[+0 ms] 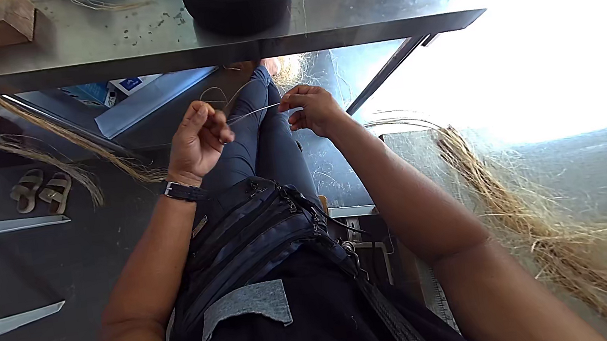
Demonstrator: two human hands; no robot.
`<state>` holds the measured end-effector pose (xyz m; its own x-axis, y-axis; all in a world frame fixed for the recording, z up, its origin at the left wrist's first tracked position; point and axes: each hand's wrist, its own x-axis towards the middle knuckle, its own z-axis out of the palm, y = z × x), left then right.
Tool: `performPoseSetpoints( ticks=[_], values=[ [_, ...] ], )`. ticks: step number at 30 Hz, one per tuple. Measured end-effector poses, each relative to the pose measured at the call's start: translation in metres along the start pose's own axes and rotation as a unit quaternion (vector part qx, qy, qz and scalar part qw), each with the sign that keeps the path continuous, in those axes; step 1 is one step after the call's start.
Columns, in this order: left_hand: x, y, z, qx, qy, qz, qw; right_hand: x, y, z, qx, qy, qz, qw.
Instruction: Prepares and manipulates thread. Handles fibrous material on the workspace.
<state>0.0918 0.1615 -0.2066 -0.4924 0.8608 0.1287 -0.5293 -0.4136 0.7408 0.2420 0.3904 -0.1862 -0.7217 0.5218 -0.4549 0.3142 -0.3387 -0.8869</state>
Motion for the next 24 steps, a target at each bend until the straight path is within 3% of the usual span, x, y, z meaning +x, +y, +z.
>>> performPoseSetpoints(
  ticks=[4,9,12,15,18,21,24],
  values=[
    [-0.017,0.022,-0.042,0.151,-0.017,-0.034,0.988,0.003,-0.004,-0.007,0.074,0.040,-0.033,0.996],
    [-0.075,0.034,-0.131,0.398,0.077,-0.180,0.896,0.005,-0.007,-0.012,0.213,0.063,-0.099,0.970],
    [-0.132,0.028,-0.187,0.433,0.218,-0.295,0.824,0.006,-0.008,-0.012,0.275,0.070,-0.126,0.950],
    [-0.193,0.022,-0.233,0.440,0.365,-0.355,0.739,0.011,-0.008,-0.018,0.300,0.089,-0.169,0.935],
    [-0.250,0.024,-0.251,0.447,0.483,-0.403,0.636,0.013,-0.010,-0.025,0.302,0.122,-0.216,0.921],
    [-0.293,0.033,-0.254,0.473,0.554,-0.432,0.532,0.012,-0.012,-0.030,0.303,0.159,-0.237,0.909],
    [-0.314,0.045,-0.254,0.507,0.564,-0.472,0.450,0.010,-0.015,-0.031,0.297,0.182,-0.242,0.906]
  ],
)
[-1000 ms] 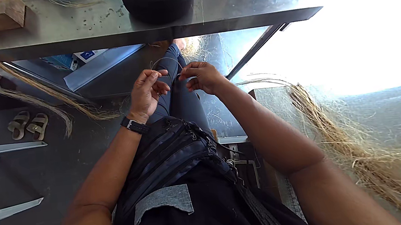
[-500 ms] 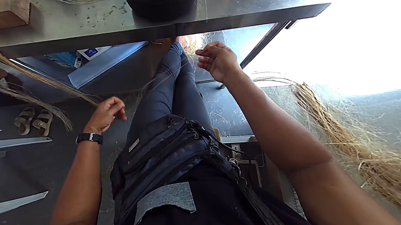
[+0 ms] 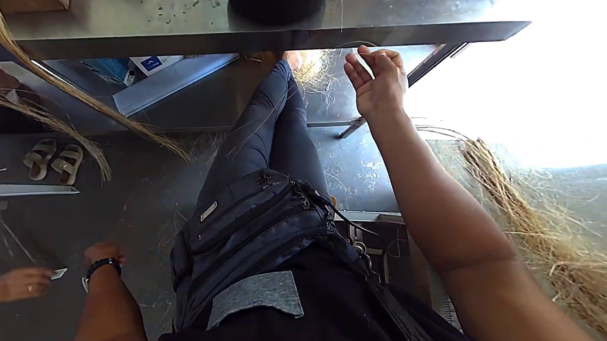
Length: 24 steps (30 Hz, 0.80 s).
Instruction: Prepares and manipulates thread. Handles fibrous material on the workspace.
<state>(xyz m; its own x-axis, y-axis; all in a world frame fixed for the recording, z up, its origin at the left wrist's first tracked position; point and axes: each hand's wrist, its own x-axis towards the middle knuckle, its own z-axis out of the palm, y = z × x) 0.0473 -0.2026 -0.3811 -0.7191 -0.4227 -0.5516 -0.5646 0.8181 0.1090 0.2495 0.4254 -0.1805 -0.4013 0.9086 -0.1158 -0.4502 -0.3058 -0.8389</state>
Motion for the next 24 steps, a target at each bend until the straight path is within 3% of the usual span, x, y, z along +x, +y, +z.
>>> performPoseSetpoints(
  ticks=[3,6,10,14,17,19,21,24],
  values=[
    [0.008,-0.005,0.002,0.042,-0.029,-0.007,0.999,-0.005,-0.001,0.001,-0.059,-0.028,0.029,0.997],
    [-0.005,0.019,0.014,0.069,-0.129,0.035,0.989,-0.013,0.001,0.005,-0.150,-0.112,0.090,0.978],
    [-0.038,0.076,0.043,0.155,-0.229,0.139,0.951,-0.025,0.008,0.011,-0.213,-0.254,0.163,0.929],
    [-0.071,0.134,0.056,0.270,-0.206,0.305,0.890,-0.031,0.013,0.011,-0.218,-0.324,0.180,0.903],
    [-0.098,0.176,0.043,0.183,-0.130,0.422,0.878,-0.029,0.014,0.008,-0.227,-0.344,0.182,0.893],
    [-0.129,0.210,0.022,0.097,-0.138,0.457,0.873,-0.028,0.015,0.008,-0.235,-0.354,0.180,0.887],
    [-0.171,0.241,0.001,0.001,-0.193,0.479,0.856,-0.029,0.017,0.008,-0.244,-0.373,0.178,0.878],
    [-0.226,0.273,-0.016,-0.130,-0.319,0.546,0.764,-0.030,0.021,0.006,-0.248,-0.425,0.171,0.854]
  ],
)
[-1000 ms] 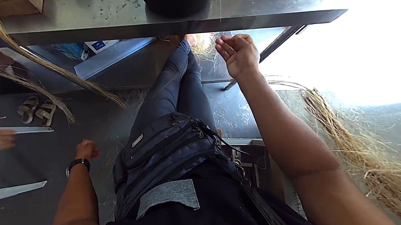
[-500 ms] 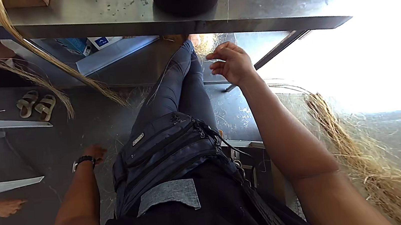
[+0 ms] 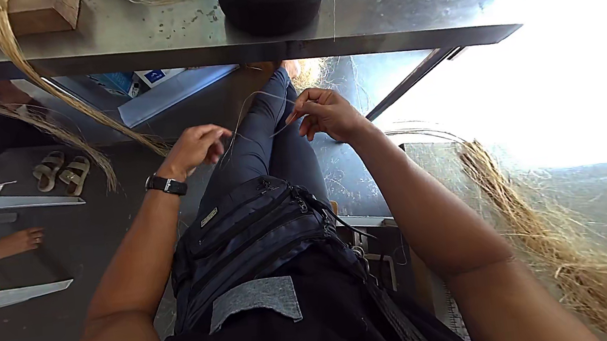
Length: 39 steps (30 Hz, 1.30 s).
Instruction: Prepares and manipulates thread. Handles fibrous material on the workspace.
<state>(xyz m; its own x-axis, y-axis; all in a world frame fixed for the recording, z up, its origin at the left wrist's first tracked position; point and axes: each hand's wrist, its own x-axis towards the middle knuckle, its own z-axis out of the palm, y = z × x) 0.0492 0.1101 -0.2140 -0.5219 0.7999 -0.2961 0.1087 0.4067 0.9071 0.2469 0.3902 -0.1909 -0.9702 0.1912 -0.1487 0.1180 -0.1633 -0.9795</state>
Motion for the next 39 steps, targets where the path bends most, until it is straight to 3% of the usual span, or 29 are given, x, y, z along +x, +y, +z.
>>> performPoseSetpoints(
  ticks=[2,5,9,12,15,18,21,23,27,30,33,36,39],
  values=[
    [0.009,0.028,0.018,-0.081,-0.051,0.038,0.995,-0.001,0.002,0.003,-0.017,-0.038,-0.010,0.999],
    [0.022,0.054,0.046,-0.143,-0.103,0.032,0.984,-0.003,0.003,0.008,-0.067,-0.085,-0.015,0.994],
    [0.032,0.065,0.078,-0.192,-0.041,0.059,0.979,-0.003,0.004,0.011,-0.223,-0.143,0.030,0.964],
    [0.033,0.062,0.091,-0.156,0.004,0.099,0.983,-0.003,0.007,0.011,-0.323,-0.149,0.089,0.930],
    [0.027,0.058,0.099,-0.013,-0.012,0.132,0.991,0.000,0.011,0.006,-0.378,-0.101,0.126,0.912],
    [0.022,0.050,0.111,0.133,-0.045,0.152,0.978,0.000,0.006,0.005,-0.314,-0.009,0.109,0.943],
    [0.021,0.046,0.123,0.237,-0.074,0.181,0.952,-0.003,-0.004,0.009,-0.122,0.004,0.088,0.989],
    [0.024,0.044,0.129,0.304,-0.109,0.199,0.925,-0.003,-0.006,0.012,-0.042,-0.002,0.104,0.994],
    [0.026,0.044,0.138,0.375,-0.164,0.171,0.896,-0.003,-0.007,0.018,-0.019,0.024,0.122,0.992],
    [0.029,0.038,0.136,0.301,-0.166,0.158,0.926,-0.004,-0.006,0.016,-0.015,0.034,0.115,0.993],
    [0.031,0.031,0.132,0.089,-0.169,0.089,0.978,-0.002,-0.004,0.014,-0.006,0.044,0.105,0.993],
    [0.029,0.029,0.130,-0.110,-0.175,0.042,0.978,0.000,-0.004,0.013,0.027,0.064,0.088,0.994],
    [0.022,0.032,0.128,-0.203,-0.153,0.035,0.966,-0.001,-0.005,0.012,0.037,0.086,0.080,0.992]
  ],
)
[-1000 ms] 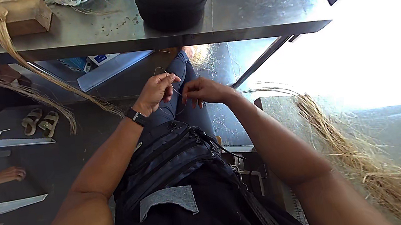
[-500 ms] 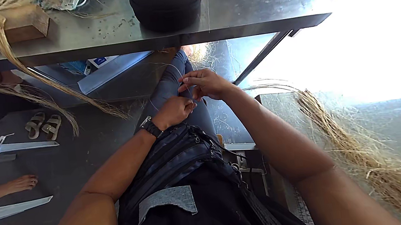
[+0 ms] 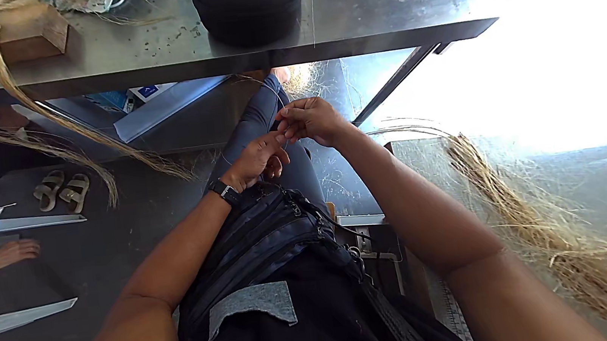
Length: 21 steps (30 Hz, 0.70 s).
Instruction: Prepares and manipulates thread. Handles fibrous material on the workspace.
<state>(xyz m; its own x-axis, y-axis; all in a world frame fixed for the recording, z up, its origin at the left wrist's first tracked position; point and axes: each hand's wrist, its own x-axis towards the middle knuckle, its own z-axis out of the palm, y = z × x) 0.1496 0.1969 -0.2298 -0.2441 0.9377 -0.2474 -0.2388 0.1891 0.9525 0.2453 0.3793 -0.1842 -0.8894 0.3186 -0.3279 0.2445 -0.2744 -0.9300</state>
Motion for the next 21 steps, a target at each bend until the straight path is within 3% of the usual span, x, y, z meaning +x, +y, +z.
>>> performPoseSetpoints(
  ticks=[6,9,12,15,18,21],
  values=[
    [0.012,0.003,-0.011,-0.124,0.114,0.072,0.983,0.001,0.002,0.001,-0.021,-0.003,0.017,1.000],
    [0.009,0.005,-0.017,-0.178,0.074,0.108,0.975,0.001,0.002,0.002,-0.030,0.001,0.032,0.999],
    [0.002,0.010,-0.025,-0.178,-0.014,0.134,0.975,0.003,0.003,0.000,-0.023,0.020,0.038,0.999],
    [-0.007,0.014,-0.040,-0.062,-0.030,0.116,0.991,0.004,0.001,-0.007,0.036,0.063,0.003,0.997],
    [-0.023,0.008,-0.072,0.140,0.032,0.067,0.987,0.005,-0.005,-0.017,0.075,0.124,-0.033,0.989],
    [-0.048,-0.017,-0.124,0.414,0.098,-0.058,0.903,0.006,-0.008,-0.026,0.064,0.206,-0.042,0.975]
  ],
)
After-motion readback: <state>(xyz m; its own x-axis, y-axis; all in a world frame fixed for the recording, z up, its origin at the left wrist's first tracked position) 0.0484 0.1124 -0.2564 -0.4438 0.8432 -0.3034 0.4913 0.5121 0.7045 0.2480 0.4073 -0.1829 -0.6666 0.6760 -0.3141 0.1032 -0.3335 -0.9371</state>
